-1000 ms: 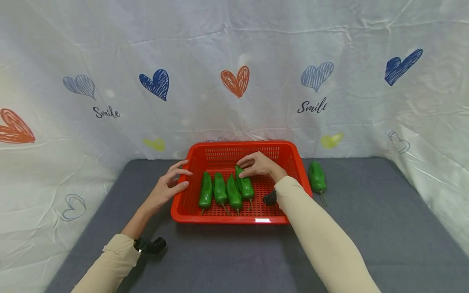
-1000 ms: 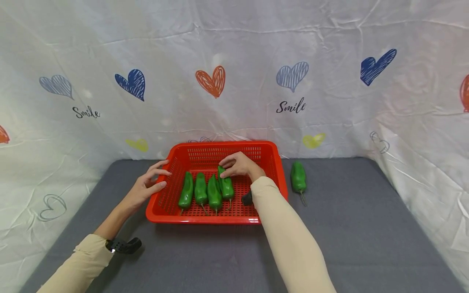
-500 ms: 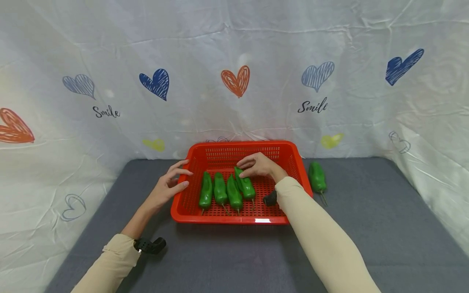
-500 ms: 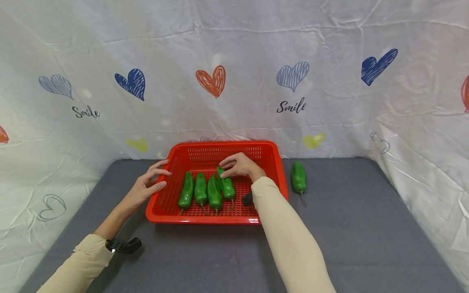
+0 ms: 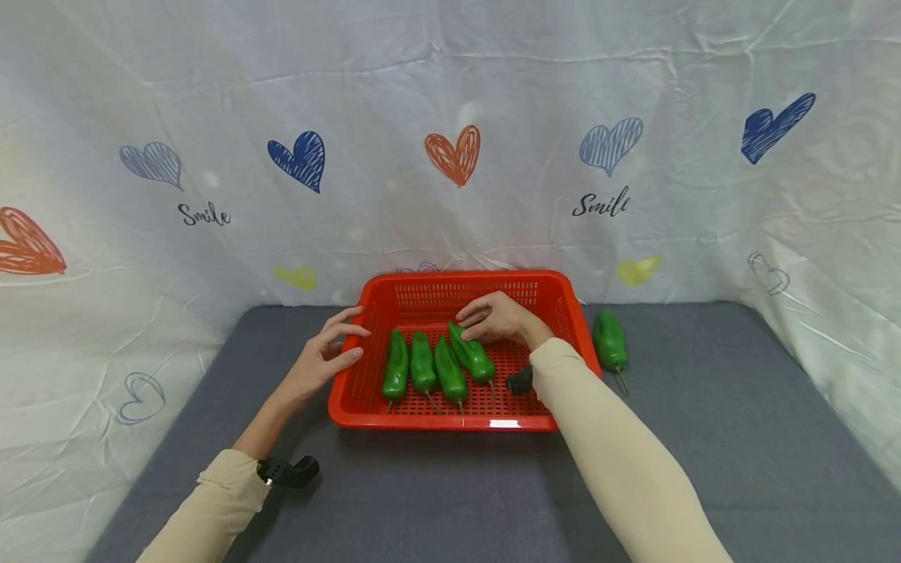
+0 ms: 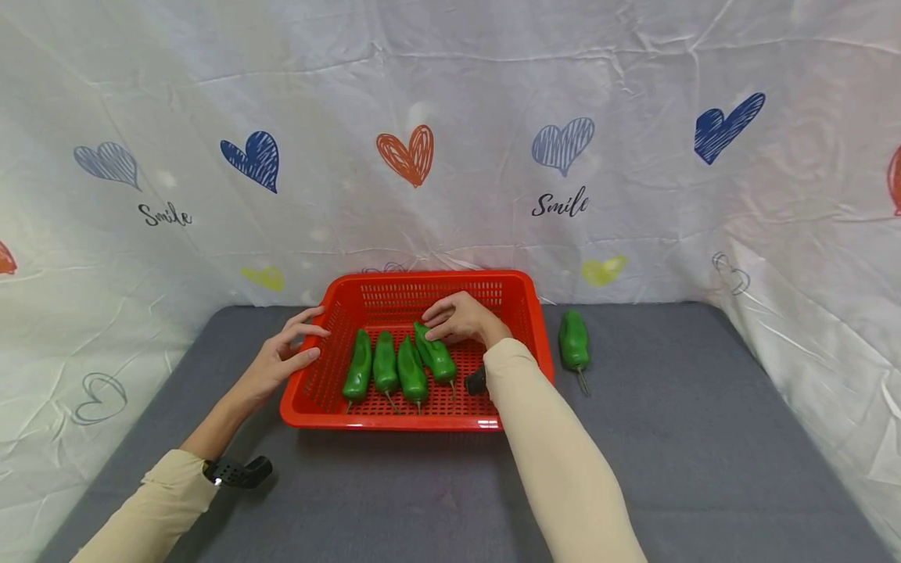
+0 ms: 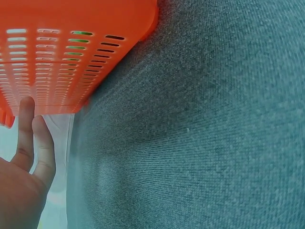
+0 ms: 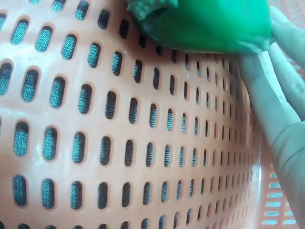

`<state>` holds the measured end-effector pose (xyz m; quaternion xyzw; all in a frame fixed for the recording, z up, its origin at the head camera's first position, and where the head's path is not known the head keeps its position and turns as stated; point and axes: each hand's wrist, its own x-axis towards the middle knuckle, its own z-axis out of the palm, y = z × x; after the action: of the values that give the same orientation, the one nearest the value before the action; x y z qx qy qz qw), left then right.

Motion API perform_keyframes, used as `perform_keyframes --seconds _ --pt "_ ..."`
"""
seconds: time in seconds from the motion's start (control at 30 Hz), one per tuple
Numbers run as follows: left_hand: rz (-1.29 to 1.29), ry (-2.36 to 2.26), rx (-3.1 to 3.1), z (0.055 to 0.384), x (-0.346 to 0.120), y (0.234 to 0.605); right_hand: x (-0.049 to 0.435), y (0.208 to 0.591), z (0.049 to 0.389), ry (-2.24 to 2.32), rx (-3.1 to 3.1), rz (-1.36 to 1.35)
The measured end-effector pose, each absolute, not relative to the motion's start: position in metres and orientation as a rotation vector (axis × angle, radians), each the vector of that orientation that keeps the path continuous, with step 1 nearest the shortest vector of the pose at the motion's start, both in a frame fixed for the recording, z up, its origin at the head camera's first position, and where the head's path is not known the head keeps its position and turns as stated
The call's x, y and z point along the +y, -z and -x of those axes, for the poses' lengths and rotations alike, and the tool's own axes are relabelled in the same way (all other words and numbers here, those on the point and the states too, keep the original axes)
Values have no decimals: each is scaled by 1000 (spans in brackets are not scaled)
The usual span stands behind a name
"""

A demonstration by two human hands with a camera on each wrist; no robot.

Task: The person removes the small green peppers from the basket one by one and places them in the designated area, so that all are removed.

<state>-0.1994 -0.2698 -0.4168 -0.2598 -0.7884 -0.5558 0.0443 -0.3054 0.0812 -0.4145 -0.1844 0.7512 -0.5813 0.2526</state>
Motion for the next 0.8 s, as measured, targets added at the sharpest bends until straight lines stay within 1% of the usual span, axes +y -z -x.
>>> perform_keyframes --seconds 0.37,0.8 --pt "798 1697 -2406 198 -269 415 81 407 306 1579 2077 478" --pt "790 1708 -2410 198 -269 416 80 392 307 1654 2072 524"
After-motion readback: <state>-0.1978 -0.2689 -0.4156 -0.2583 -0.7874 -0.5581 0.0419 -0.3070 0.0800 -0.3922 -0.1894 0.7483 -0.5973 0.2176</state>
